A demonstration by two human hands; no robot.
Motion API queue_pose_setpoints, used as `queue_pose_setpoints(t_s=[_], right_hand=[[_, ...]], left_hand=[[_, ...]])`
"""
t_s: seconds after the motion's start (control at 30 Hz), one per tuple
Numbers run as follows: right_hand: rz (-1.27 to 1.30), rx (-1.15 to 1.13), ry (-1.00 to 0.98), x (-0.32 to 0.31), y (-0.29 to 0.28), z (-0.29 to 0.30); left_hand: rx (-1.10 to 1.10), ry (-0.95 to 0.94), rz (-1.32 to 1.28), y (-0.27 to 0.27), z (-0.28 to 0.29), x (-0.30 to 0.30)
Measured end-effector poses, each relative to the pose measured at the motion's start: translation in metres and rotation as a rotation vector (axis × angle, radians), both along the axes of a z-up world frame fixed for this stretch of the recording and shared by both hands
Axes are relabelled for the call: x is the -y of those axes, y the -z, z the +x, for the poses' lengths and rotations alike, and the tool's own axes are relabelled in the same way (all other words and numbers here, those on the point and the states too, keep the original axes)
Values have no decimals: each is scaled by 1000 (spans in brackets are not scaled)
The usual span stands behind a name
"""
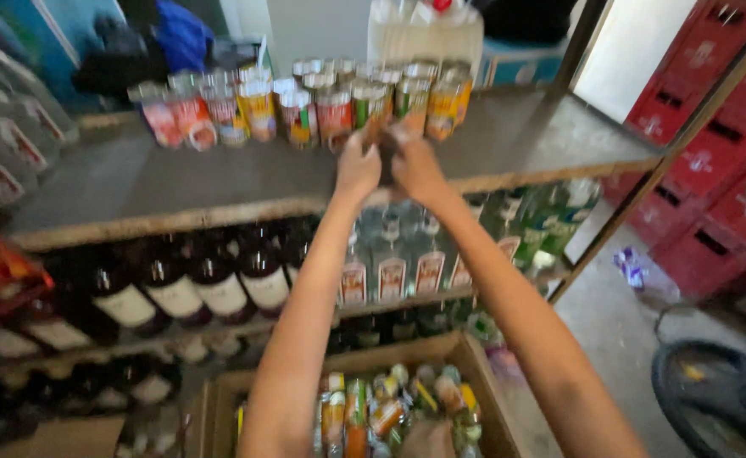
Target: Wiping canned goods with a cloth and organizing them between a shelf and a cardboard box.
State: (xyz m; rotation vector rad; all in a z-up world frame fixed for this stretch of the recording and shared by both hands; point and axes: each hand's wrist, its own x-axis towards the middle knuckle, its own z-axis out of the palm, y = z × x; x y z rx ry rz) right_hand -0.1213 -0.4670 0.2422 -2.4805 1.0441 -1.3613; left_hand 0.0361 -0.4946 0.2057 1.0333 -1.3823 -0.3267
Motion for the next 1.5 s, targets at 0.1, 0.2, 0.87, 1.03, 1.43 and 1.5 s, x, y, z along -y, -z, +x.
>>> queue_pose_setpoints(t_s=[0.1,0.2,0.87,1.03,1.43,1.5], right_hand=[[-229,186,-180,-142,-25,-12],[93,237,-213,-234,24,-20],[400,-785,162,-395,493,-80],[519,-520,78,-374,468,-94],[968,809,-184,-356,360,-117],[882,565,-248,-356,345,-96]], left_hand=[[-168,155,-66,-33,-12,-134],[-163,273,-46,20,-14,-221],[118,-250,887,415,-39,-476],[-16,-295,901,426,-53,-469],[-472,-254,546,394,-52,-473],[-316,-194,588,341,-50,-467]])
